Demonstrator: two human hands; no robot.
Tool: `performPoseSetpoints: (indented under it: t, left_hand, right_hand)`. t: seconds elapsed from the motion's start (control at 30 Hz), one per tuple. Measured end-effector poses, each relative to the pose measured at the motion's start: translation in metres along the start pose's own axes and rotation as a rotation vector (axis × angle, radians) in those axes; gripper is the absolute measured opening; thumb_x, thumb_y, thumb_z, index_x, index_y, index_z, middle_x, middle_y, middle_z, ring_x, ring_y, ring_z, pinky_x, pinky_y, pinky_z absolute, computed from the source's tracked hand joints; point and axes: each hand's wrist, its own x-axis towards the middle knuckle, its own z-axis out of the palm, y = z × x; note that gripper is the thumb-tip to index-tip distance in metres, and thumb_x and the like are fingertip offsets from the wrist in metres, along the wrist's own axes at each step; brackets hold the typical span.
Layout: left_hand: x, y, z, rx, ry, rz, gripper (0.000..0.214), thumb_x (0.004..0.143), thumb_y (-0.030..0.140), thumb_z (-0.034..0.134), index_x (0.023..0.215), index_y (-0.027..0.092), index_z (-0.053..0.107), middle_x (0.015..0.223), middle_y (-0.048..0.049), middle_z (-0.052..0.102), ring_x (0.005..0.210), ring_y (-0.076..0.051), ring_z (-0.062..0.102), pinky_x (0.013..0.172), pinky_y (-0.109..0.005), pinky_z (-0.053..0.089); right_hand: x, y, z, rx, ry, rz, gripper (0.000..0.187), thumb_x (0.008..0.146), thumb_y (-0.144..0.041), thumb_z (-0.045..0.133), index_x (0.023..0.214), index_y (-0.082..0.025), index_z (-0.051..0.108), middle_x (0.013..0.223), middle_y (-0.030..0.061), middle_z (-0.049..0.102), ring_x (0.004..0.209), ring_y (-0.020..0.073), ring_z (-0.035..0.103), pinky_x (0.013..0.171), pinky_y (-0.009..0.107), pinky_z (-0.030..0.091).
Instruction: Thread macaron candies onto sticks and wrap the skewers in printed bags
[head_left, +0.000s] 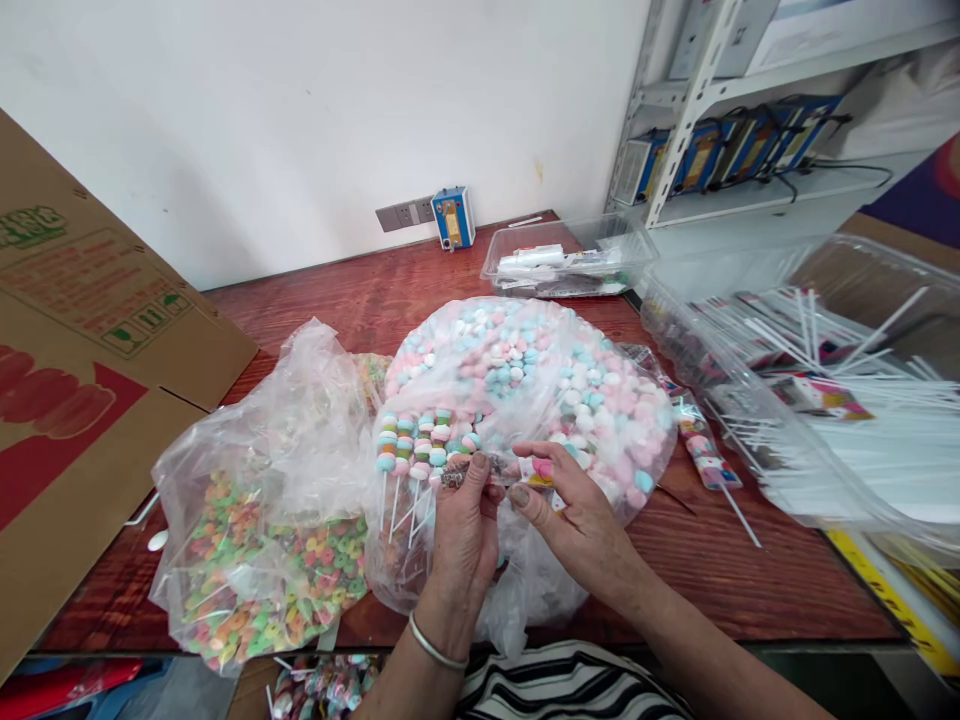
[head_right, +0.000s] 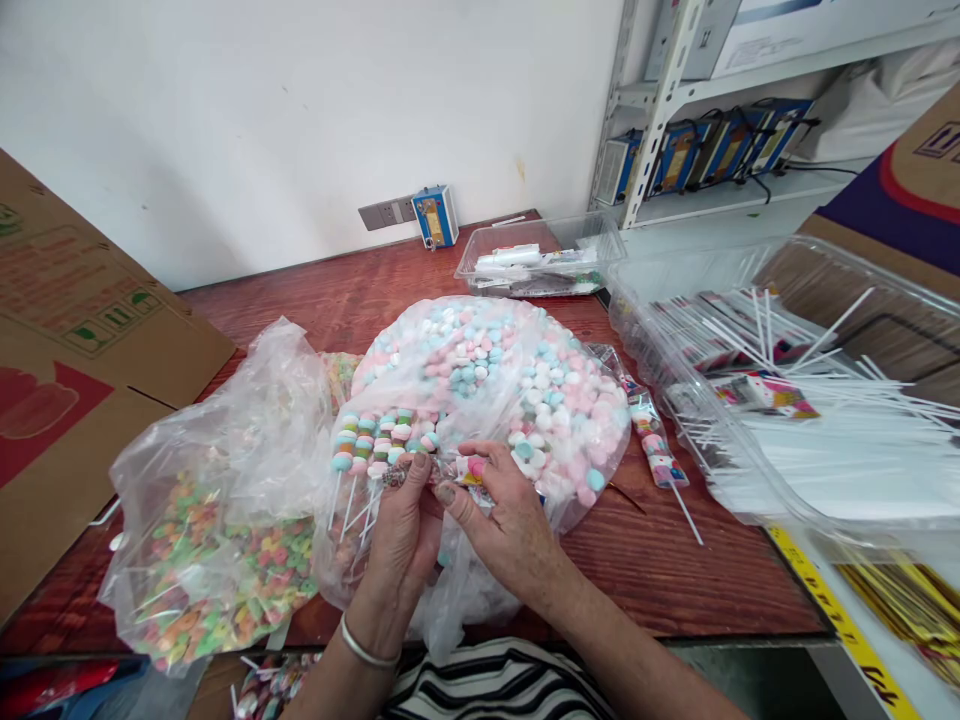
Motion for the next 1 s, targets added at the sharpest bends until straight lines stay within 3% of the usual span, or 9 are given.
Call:
performPoseSetpoints:
  t: [0.13,0.27,0.43,0.6,0.7,0.83,0.9,1.0]
  left_hand:
    - [-0.004,-0.004,0.003,0.096,-0.085,-0.066,0.024,0.070,0.023,0.082,0.089,0.016,0.068,0.080,0.0019,0.065,0.064,-0.006,0.058,0.059,-0.016,0.048]
    - [-0.005,-0.003,0.004,0.196,-0.166,-0.094,0.019,0.072,0.024,0.080,0.084,0.014,0.068,0.075,0.0003,0.066,0.064,-0.008,0.058,0.061,-0.018,0.047]
    - [-0.006,-0.004,0.004,0.215,-0.182,-0.096,0.015,0.074,0.022,0.079,0.082,0.015,0.068,0.080,-0.0017,0.068,0.075,-0.012,0.063,0.071,-0.023,0.051]
    - [-0.006,0.001,-0.004,0.153,-0.142,-0.058,0.014,0.073,0.020,0.079,0.078,0.014,0.068,0.074,-0.0007,0.065,0.068,-0.010,0.061,0.064,-0.020,0.050]
    - [-0.001,0.023,-0.018,0.030,-0.034,0.041,0.018,0.069,0.015,0.082,0.076,0.016,0.065,0.072,0.0028,0.062,0.062,-0.006,0.057,0.057,-0.016,0.047]
    - [0.005,0.072,-0.046,-0.138,0.065,0.142,0.018,0.072,0.013,0.080,0.074,0.015,0.062,0.074,0.0026,0.064,0.066,-0.006,0.059,0.060,-0.015,0.050]
    - [0.004,0.094,-0.057,-0.170,0.052,0.192,0.017,0.075,0.014,0.077,0.072,0.016,0.061,0.072,0.0031,0.065,0.063,-0.006,0.058,0.061,-0.016,0.050]
    - [-0.002,0.111,-0.067,-0.173,-0.011,0.236,0.019,0.073,0.014,0.079,0.071,0.016,0.060,0.070,0.0043,0.063,0.060,-0.005,0.056,0.060,-0.016,0.050]
  right_hand:
    - [0.000,0.010,-0.002,0.035,0.047,0.072,0.031,0.099,-0.034,0.045,0.094,-0.021,0.072,0.121,0.0089,0.062,0.111,0.0203,0.059,0.094,0.032,0.048]
    - [0.001,0.015,-0.005,0.056,0.045,0.097,0.031,0.099,-0.034,0.045,0.095,-0.022,0.074,0.122,0.0087,0.063,0.112,0.0201,0.060,0.095,0.033,0.048]
    - [0.001,0.014,-0.006,0.053,0.041,0.113,0.029,0.098,-0.033,0.047,0.101,-0.023,0.074,0.126,0.0077,0.062,0.115,0.0204,0.058,0.101,0.035,0.046]
    - [-0.004,0.008,-0.003,0.068,-0.042,0.101,0.028,0.097,-0.034,0.048,0.104,-0.025,0.074,0.127,0.0068,0.062,0.118,0.0221,0.057,0.101,0.036,0.046]
    - [-0.003,0.005,-0.003,0.067,-0.052,0.098,0.026,0.097,-0.033,0.049,0.097,-0.024,0.074,0.123,0.0075,0.064,0.113,0.0233,0.060,0.097,0.037,0.048]
    - [0.010,0.000,0.003,-0.044,-0.093,0.073,0.026,0.096,-0.031,0.048,0.094,-0.023,0.072,0.111,0.0067,0.070,0.102,0.0224,0.064,0.090,0.035,0.050]
    - [0.018,-0.004,0.017,-0.122,-0.197,0.039,0.023,0.095,-0.027,0.048,0.098,-0.023,0.071,0.102,0.0048,0.072,0.095,0.0208,0.065,0.084,0.032,0.050]
    - [0.026,-0.009,0.055,-0.294,-0.436,0.009,0.025,0.095,-0.022,0.046,0.106,-0.023,0.069,0.095,0.0029,0.074,0.086,0.0191,0.067,0.075,0.028,0.048]
